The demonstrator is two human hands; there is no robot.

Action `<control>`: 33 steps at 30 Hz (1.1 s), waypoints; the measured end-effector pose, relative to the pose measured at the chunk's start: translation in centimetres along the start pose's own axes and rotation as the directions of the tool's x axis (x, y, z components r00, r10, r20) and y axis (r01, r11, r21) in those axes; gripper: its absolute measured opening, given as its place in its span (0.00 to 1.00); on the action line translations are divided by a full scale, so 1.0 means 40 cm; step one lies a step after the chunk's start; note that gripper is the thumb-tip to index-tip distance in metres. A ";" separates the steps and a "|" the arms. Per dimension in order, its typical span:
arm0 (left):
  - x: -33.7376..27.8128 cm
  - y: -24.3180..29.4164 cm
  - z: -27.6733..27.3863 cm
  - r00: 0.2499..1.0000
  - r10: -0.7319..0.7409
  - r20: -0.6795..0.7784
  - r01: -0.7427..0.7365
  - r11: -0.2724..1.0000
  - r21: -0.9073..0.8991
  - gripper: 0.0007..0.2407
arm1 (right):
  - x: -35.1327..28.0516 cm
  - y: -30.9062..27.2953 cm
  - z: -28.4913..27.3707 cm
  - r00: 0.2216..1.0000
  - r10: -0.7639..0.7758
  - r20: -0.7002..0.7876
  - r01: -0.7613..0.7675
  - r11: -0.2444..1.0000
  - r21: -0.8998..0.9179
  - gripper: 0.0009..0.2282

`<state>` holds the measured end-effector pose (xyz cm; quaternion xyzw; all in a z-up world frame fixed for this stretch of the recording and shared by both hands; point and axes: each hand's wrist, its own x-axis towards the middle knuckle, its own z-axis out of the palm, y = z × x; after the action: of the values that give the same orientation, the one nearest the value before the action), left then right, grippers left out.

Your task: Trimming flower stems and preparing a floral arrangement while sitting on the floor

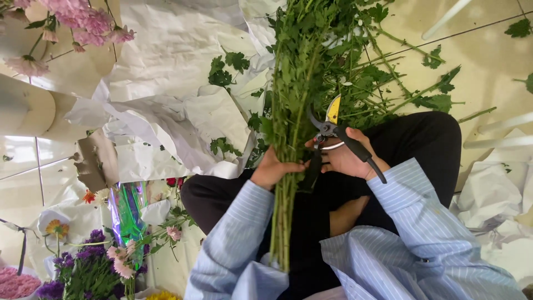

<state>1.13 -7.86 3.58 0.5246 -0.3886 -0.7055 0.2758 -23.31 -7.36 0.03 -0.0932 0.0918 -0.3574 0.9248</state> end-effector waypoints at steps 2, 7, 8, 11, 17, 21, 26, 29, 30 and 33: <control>-0.038 0.106 -0.046 0.997 0.072 0.017 -0.070 0.990 -0.124 0.24 | -0.015 -0.024 0.066 0.987 -0.056 0.150 0.047 0.997 0.063 0.35; -0.076 0.236 -0.175 0.999 -0.011 -0.053 0.000 0.979 -0.206 0.25 | -0.054 -0.061 -0.007 0.981 -0.021 0.195 0.034 0.997 -0.065 0.43; -0.091 0.280 -0.181 0.996 -0.065 -0.066 0.047 0.966 -0.253 0.23 | -0.059 -0.061 -0.017 0.977 -0.022 0.210 0.039 0.996 -0.076 0.43; -0.044 0.264 -0.273 0.997 -0.053 -0.049 0.045 0.986 -0.158 0.26 | -0.074 -0.052 -0.082 0.989 0.004 0.150 0.017 0.990 -0.141 0.44; -0.136 0.390 -0.214 0.979 -0.012 -0.202 0.121 0.834 0.539 0.53 | -0.069 -0.052 -0.101 0.992 0.010 0.128 0.009 0.990 -0.144 0.45; -0.082 0.354 -0.300 0.958 0.109 -0.266 0.167 0.542 0.823 0.28 | -0.068 -0.059 -0.103 0.993 0.008 0.117 0.008 0.991 -0.132 0.45; -0.090 0.298 -0.277 0.951 0.162 -0.262 0.219 0.242 0.945 0.25 | -0.074 -0.053 -0.089 0.994 0.007 0.112 0.007 0.993 -0.117 0.45; -0.109 0.286 -0.250 0.954 0.187 -0.236 0.229 0.054 0.972 0.31 | -0.073 -0.057 -0.095 0.995 0.015 0.094 0.001 0.984 -0.176 0.46; -0.103 0.276 -0.265 0.953 0.185 -0.239 0.233 0.057 0.971 0.31 | -0.073 -0.057 -0.096 0.995 0.020 0.093 -0.003 0.985 -0.175 0.46; -0.086 0.251 -0.304 0.945 0.223 -0.241 0.247 -0.002 0.969 0.32 | -0.075 -0.055 -0.104 0.996 0.016 0.083 0.001 0.982 -0.190 0.46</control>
<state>13.55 -13.73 11.99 0.6761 -0.7156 -0.1246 -0.1234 -27.87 -7.38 -3.14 -0.1958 0.0867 -0.3393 0.9160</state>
